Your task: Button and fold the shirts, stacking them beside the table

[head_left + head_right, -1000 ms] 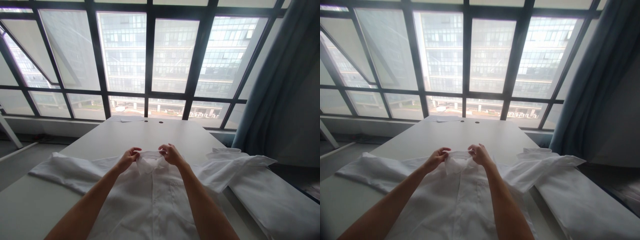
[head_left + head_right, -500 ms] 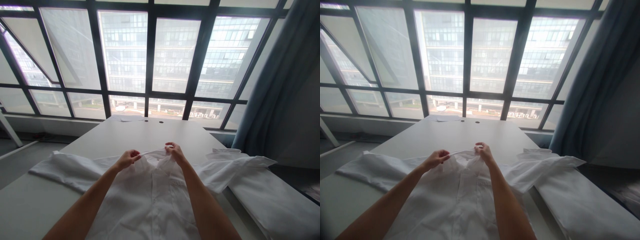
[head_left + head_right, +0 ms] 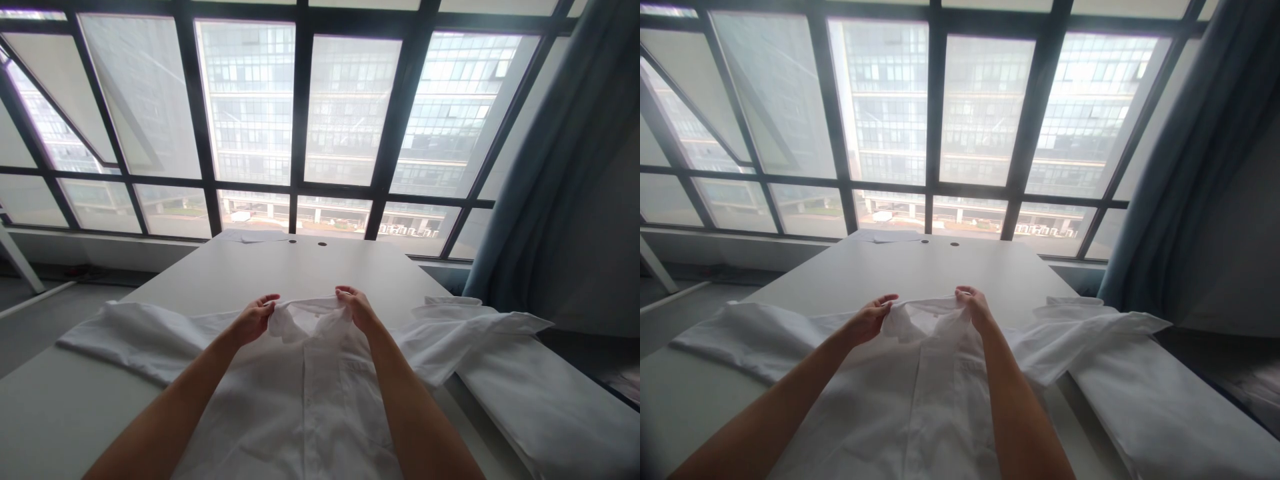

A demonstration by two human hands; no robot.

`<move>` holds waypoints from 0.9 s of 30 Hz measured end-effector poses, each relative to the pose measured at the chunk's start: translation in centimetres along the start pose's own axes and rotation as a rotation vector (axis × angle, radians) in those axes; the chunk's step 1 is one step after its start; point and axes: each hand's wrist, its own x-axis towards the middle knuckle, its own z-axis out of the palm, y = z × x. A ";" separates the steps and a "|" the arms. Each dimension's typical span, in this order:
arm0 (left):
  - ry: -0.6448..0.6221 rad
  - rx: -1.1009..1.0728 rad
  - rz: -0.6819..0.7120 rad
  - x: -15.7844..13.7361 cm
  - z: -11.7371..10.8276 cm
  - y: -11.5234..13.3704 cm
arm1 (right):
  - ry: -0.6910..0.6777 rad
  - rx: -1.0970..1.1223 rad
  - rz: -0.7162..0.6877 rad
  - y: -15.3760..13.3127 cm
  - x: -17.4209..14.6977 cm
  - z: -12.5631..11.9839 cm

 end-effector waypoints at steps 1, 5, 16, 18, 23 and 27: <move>-0.012 -0.033 -0.002 -0.1 0.1 0.1 | 0.008 0.017 0.002 0.1 0.1 0.0; -0.058 -0.098 -0.026 -0.4 0.3 0.5 | 0.022 0.097 0.022 0.2 0.2 -0.1; 0.029 0.001 -0.097 -0.7 1.1 0.8 | -0.045 0.198 0.097 -1.0 -0.7 -0.2; 0.030 0.040 -0.130 -0.8 1.3 0.9 | -0.059 0.199 0.104 -1.1 -0.9 -0.3; 0.137 0.004 -0.067 -0.3 1.4 0.5 | -0.096 0.199 0.112 -1.3 -1.3 -0.3; 0.176 -0.099 0.000 0.1 0.5 0.1 | -0.116 0.234 0.132 -1.2 -1.3 -0.6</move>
